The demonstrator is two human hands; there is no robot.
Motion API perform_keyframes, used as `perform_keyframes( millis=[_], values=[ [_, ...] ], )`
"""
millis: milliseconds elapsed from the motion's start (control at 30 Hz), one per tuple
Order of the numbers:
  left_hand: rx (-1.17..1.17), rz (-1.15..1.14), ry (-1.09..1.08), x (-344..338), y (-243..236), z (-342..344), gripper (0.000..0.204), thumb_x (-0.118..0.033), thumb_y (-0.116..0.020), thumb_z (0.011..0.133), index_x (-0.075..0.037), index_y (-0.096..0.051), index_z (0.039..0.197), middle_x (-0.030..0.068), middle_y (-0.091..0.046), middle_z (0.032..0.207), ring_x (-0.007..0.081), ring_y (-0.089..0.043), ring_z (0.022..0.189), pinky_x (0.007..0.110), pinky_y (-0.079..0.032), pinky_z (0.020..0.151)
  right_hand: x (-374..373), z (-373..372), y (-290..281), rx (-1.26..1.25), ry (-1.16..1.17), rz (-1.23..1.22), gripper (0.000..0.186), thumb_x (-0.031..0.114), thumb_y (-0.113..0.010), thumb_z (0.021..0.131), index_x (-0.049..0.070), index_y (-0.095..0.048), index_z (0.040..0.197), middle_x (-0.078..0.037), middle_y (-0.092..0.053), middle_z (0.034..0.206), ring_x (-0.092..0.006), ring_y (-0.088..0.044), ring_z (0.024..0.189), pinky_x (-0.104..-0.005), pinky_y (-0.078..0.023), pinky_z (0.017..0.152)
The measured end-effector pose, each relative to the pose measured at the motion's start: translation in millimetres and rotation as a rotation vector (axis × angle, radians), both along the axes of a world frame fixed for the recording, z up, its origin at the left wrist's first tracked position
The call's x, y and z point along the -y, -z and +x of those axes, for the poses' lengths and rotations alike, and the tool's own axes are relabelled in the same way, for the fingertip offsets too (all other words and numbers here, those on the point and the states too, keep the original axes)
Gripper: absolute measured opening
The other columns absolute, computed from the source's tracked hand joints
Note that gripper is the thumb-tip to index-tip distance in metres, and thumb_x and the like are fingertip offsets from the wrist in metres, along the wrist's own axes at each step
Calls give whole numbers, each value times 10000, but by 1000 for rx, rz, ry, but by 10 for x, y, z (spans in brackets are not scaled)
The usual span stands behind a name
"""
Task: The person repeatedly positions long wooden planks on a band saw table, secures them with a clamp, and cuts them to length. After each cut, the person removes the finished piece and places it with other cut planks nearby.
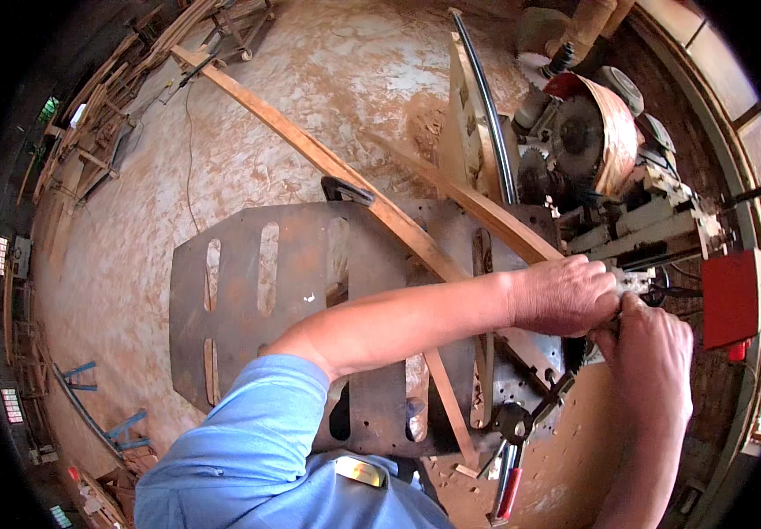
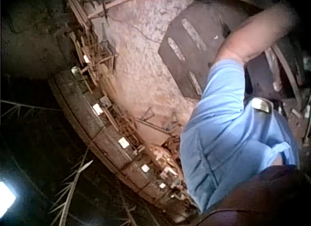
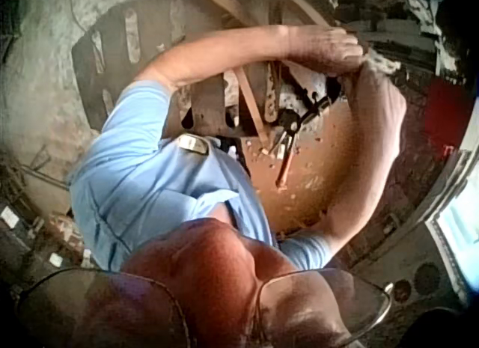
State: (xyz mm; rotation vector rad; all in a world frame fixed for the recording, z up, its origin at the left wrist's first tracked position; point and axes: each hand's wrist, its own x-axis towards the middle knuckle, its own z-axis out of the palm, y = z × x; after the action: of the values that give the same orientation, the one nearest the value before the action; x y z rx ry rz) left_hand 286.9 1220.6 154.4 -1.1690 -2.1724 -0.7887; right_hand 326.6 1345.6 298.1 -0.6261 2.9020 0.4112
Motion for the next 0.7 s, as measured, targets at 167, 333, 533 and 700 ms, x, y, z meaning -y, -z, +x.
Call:
perform_keyframes(
  millis=[167, 333, 533, 700],
  values=[
    [150, -194, 125, -466, 96, 132, 187, -186, -614, 789, -54, -535, 896, 108, -572, 888, 273, -582, 913, 415, -478, 797, -761, 175, 350, 76, -31, -166, 279, 285, -680, 802, 31, -577, 856, -170, -645, 760, -343, -648, 758, -429, -505, 661],
    [404, -447, -131, -52, 235, 2, 771, -166, -709, 687, -35, -406, 1384, 192, -476, 1346, 340, -443, 1262, 421, -347, 1095, -1593, 479, 526, 13, -26, -317, 231, 221, -687, 788, 41, -554, 841, -141, -612, 798, -341, -618, 800, -427, -493, 693],
    [579, -525, -108, 252, 550, -496, 437, -97, -707, 709, -48, -522, 1102, 151, -565, 1065, 344, -528, 1060, 421, -438, 909, -1955, 581, 687, 90, 64, -328, 338, 231, -736, 744, 54, -560, 971, -113, -603, 877, -291, -619, 865, -387, -510, 756],
    [562, -615, -6, 184, 589, -556, 426, -154, -760, 686, -48, -541, 1036, 124, -562, 967, 330, -537, 962, 411, -451, 836, -2178, 581, 1079, -5, 71, -408, 421, 245, -723, 766, 56, -535, 1092, -100, -572, 906, -281, -594, 912, -400, -496, 777]
  ],
)
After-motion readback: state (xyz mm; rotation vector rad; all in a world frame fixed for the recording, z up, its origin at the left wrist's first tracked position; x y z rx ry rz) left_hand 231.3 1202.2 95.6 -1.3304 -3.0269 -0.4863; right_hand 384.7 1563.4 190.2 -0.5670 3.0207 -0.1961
